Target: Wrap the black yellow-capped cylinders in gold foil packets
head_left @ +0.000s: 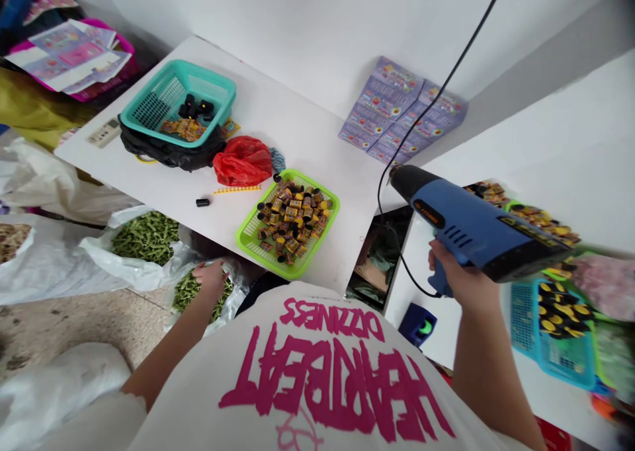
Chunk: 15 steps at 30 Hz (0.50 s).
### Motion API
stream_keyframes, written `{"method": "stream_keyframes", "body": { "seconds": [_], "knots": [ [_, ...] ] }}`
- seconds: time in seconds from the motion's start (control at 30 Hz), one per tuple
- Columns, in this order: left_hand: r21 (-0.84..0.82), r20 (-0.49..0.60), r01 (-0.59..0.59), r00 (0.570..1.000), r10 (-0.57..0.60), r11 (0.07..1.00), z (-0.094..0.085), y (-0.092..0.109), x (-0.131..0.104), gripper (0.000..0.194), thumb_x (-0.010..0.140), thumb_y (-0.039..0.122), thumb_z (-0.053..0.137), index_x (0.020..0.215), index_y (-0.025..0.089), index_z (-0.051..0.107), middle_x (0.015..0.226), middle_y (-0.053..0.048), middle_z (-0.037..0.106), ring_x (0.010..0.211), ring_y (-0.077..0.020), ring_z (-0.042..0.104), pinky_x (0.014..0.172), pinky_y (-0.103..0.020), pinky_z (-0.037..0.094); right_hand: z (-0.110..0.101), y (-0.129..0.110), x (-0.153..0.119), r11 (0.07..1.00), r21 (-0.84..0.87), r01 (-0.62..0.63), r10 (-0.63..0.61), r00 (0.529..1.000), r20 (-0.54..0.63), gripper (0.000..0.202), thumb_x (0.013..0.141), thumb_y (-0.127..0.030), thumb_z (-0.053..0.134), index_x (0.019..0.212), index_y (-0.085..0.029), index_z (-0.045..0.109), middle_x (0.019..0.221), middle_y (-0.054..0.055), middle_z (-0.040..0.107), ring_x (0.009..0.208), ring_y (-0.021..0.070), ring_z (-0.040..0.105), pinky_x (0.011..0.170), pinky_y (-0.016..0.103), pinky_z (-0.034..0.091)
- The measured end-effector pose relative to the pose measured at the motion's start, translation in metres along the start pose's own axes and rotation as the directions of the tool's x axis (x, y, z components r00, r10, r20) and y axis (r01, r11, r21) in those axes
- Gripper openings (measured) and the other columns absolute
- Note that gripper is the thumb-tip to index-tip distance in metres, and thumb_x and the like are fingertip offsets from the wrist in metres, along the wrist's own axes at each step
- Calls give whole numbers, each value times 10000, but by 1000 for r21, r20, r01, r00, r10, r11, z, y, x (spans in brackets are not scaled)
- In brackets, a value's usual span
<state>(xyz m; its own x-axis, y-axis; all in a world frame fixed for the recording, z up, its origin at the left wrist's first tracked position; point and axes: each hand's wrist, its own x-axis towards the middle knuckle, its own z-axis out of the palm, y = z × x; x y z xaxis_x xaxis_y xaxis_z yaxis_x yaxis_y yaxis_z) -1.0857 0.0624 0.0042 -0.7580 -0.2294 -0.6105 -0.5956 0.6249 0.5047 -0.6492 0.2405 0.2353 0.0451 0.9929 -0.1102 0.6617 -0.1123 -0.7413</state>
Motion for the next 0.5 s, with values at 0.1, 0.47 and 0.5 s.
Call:
{"method": "stream_keyframes", "body": {
  "seconds": [0.1, 0.47, 0.5],
  "knots": [
    [-5, 9, 2, 1000, -2, 1000, 0, 6, -4, 505, 916, 240, 654, 1383, 196, 465, 1373, -128, 490, 1069, -240, 608, 772, -361, 602, 1, 3, -3, 1000, -12, 0, 1, 1000, 10, 367, 796, -537, 710, 698, -204, 588, 627, 11, 597, 536, 145, 551, 530, 298, 511],
    [-1, 71, -16, 997, 16, 1000, 1, 5, -13, 501, 917, 238, 653, 1381, 195, 468, 1362, -125, 502, 1058, -236, 614, 780, -370, 601, -5, 11, -17, 997, -59, -42, 40, 999, -25, 426, 781, -603, 699, 674, -206, 587, 618, 21, 609, 543, 154, 574, 558, 300, 518],
    [1, 73, -22, 997, 22, 1000, 2, 4, -14, 489, 920, 242, 649, 1374, 192, 474, 1346, -124, 512, 1041, -229, 619, 771, -363, 601, -7, 11, -18, 997, -72, -43, 41, 999, -27, 435, 779, -611, 697, 669, -204, 587, 622, 24, 610, 548, 156, 577, 563, 300, 517]
  ]
}}
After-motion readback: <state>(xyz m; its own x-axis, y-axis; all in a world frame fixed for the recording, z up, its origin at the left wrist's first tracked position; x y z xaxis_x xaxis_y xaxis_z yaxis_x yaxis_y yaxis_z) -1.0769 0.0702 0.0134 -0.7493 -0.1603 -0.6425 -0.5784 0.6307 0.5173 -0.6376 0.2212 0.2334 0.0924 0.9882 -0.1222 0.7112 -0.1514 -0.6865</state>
